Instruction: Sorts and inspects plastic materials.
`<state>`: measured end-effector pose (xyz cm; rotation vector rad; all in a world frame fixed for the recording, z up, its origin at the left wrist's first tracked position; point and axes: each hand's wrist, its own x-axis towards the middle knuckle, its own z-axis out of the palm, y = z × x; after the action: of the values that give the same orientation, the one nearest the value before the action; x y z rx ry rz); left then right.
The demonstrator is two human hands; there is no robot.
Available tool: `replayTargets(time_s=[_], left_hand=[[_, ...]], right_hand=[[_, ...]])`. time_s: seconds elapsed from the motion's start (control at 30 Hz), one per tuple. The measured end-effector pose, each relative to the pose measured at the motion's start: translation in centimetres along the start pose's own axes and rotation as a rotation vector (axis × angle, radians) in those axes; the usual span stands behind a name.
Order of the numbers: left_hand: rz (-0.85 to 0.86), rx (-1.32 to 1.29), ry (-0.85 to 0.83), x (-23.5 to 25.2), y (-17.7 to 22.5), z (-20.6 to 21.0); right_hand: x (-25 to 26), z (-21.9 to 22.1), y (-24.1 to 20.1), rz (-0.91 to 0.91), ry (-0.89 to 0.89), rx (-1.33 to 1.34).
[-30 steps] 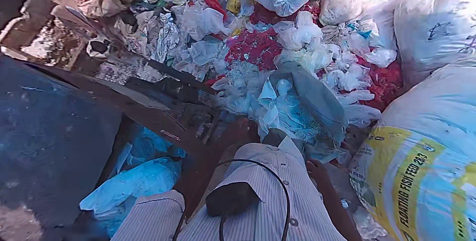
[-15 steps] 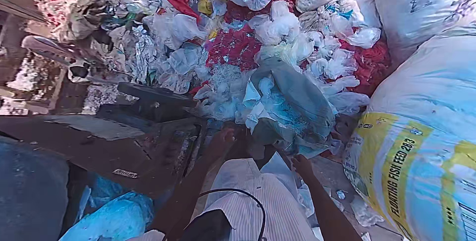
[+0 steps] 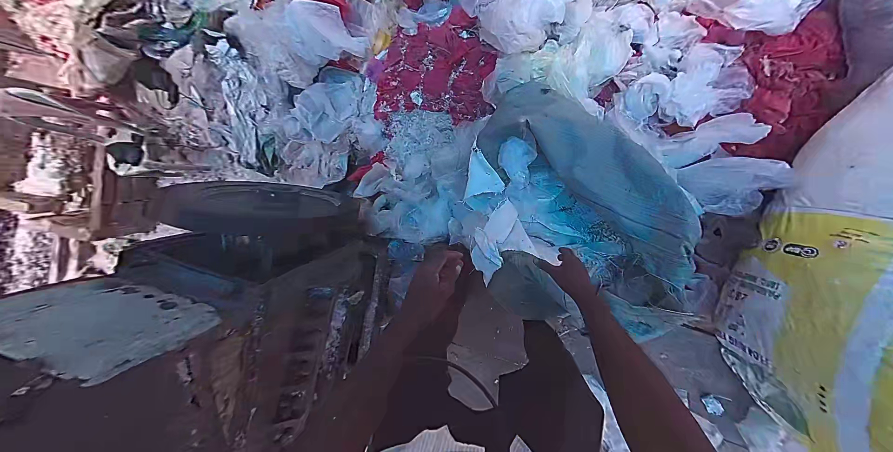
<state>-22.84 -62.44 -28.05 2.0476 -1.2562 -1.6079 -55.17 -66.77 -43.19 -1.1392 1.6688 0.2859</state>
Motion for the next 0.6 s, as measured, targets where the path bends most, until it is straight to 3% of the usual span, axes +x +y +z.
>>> replayTargets(time_s=[0.13,0.27,0.33,0.43,0.5,0.6], left_hand=[[-0.017,-0.145,0.182,7.2,-6.1,2.3],[0.038,-0.198,0.266,14.3,-12.9,6.3],[0.103,-0.187,0.256,17.1,-15.4,8.1],[0.205,-0.002,0.211,19.4,-16.2,9.3],[0.339,0.188,0.197,19.8,-16.0,9.3],[0.460,0.396,0.283,19.5,-15.5,9.7]], right_hand=[[13.7,9.0,0.0,0.002,-0.046,-0.097],[25.6,14.7,1.9,0.122,0.204,0.309],[30.3,15.6,3.1,0.134,0.387,0.376],[36.2,15.6,4.1,0.010,0.564,0.144],[39.0,15.0,3.2,-0.059,0.557,0.064],[40.8,13.4,0.8,-0.067,0.377,0.081]])
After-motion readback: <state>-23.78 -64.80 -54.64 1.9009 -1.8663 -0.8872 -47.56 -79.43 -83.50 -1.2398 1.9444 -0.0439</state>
